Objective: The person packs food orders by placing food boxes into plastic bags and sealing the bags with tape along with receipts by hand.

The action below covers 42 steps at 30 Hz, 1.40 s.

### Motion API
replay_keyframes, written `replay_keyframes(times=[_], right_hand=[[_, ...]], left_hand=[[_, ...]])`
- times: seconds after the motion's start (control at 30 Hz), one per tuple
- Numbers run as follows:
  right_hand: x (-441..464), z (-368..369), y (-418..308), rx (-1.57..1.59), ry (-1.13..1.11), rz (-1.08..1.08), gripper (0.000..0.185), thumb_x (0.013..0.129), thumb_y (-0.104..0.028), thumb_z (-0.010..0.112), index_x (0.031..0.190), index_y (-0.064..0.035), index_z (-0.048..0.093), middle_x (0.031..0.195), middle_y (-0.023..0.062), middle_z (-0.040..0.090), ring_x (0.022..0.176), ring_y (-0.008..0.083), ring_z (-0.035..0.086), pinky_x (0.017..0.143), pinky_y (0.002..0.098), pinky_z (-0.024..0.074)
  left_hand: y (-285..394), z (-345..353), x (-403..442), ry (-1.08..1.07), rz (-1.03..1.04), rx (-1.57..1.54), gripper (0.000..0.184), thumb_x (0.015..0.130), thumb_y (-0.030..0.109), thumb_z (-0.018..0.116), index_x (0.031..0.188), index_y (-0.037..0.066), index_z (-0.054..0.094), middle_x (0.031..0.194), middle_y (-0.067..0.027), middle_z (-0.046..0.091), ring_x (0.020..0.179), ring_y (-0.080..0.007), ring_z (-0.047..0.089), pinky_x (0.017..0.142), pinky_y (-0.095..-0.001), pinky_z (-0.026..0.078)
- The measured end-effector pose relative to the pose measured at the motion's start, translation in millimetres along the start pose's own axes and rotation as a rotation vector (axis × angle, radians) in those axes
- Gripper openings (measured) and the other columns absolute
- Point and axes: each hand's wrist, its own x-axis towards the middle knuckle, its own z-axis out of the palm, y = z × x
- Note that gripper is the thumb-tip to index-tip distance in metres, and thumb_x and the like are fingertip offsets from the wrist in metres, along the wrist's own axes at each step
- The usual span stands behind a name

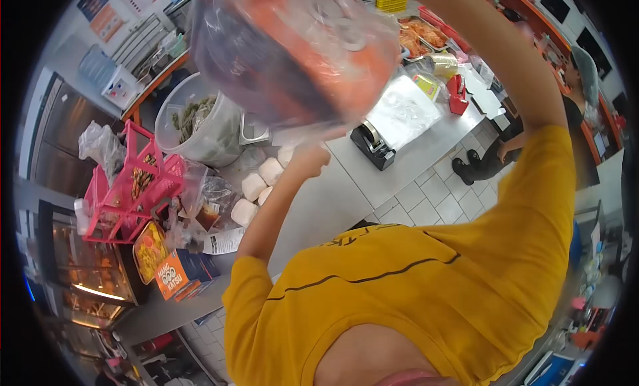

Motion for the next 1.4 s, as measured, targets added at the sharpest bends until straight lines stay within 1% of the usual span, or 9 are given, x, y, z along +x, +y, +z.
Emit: replay_keyframes(times=[0.07,0.3,0.6,0.73,0.83,1.0,1.07,1.23,1.4], right_hand=[[-4,25,9,-0.052,0.08,-0.542,0.032,0.088,-0.03,0.058,0.066,-0.0083,0.052,0.068,0.0023,0.055,0.062,0.0098,0.051,0.054,0.0266,0.0418],[-67,59,32,-0.401,-0.312,-0.308,0.017,0.068,-0.031,0.063,0.073,-0.0152,0.058,0.085,-0.0001,0.053,0.087,0.0201,0.051,0.081,0.0376,0.0395],[-197,143,87,0.121,-0.02,0.594,0.038,0.061,-0.014,0.077,0.055,-0.0075,0.04,0.056,0.0046,0.041,0.053,0.0214,0.044,0.056,0.0316,0.034],[-238,267,110,0.309,-0.004,0.39,0.032,0.065,-0.011,0.074,0.06,-0.0074,0.043,0.057,0.0054,0.046,0.053,0.0228,0.045,0.058,0.0327,0.0368],[-220,290,103,0.316,-0.234,0.074,0.025,0.063,-0.021,0.077,0.07,-0.0098,0.056,0.07,0.0046,0.056,0.069,0.0248,0.054,0.07,0.0374,0.0413],[-93,283,150,0.865,-1.288,0.061,0.023,0.066,-0.021,0.074,0.083,-0.0087,0.063,0.08,0.0026,0.063,0.082,0.0163,0.059,0.078,0.0304,0.0442],[-57,306,206,1.056,-0.946,0.582,0.021,0.071,-0.015,0.069,0.088,-0.0043,0.064,0.079,0.0039,0.064,0.082,0.0133,0.06,0.075,0.0274,0.0451],[-33,465,411,-0.452,-0.868,0.047,0.015,0.065,-0.01,0.065,0.078,-0.0068,0.07,0.079,0.0137,0.067,0.071,0.0262,0.064,0.065,0.0343,0.0508],[-30,421,377,-0.208,-0.931,0.279,0.012,0.072,-0.012,0.062,0.08,-0.0112,0.071,0.077,0.014,0.065,0.067,0.0284,0.064,0.063,0.0383,0.0503]], left_hand=[[-28,40,61,0.086,0.239,-0.579,0.026,0.085,0.03,0.053,0.106,0.016,0.059,0.109,-0.0027,0.062,0.102,-0.0218,0.056,0.087,-0.0496,0.04],[46,13,93,-0.26,0.433,-2.484,0.058,0.087,0.055,0.04,0.123,0.01,0.047,0.11,-0.0054,0.061,0.102,-0.0165,0.055,0.085,-0.0388,0.042],[14,125,-6,0.822,-0.459,-2.122,0.051,0.082,0.046,0.053,0.116,0.008,0.054,0.107,-0.0026,0.06,0.098,-0.0147,0.054,0.086,-0.0369,0.04],[22,96,-112,0.899,-0.427,-1.412,0.04,0.075,0.033,0.065,0.106,0.008,0.062,0.103,0.0012,0.06,0.095,-0.0135,0.053,0.087,-0.0364,0.037],[71,45,-115,0.937,-0.586,-0.391,0.034,0.063,0.02,0.07,0.096,0.011,0.066,0.098,0.0042,0.061,0.093,-0.0152,0.054,0.09,-0.039,0.032],[81,75,-106,1.004,-0.666,-0.45,0.023,0.068,0.022,0.068,0.088,0.012,0.064,0.095,0.0033,0.058,0.091,-0.0186,0.052,0.088,-0.0439,0.032],[87,75,-95,1.015,-0.701,-0.457,0.02,0.068,0.021,0.068,0.084,0.01,0.062,0.094,0.0016,0.057,0.091,-0.0193,0.052,0.086,-0.0433,0.034],[86,57,-88,1.044,-0.741,-0.661,0.015,0.072,0.008,0.065,0.084,0.003,0.057,0.097,-0.0086,0.054,0.087,-0.0258,0.052,0.075,-0.0354,0.042],[74,61,-93,1.051,-0.652,-0.723,0.016,0.073,0.005,0.063,0.086,0.001,0.054,0.096,-0.0097,0.05,0.087,-0.0271,0.051,0.074,-0.0341,0.043]])
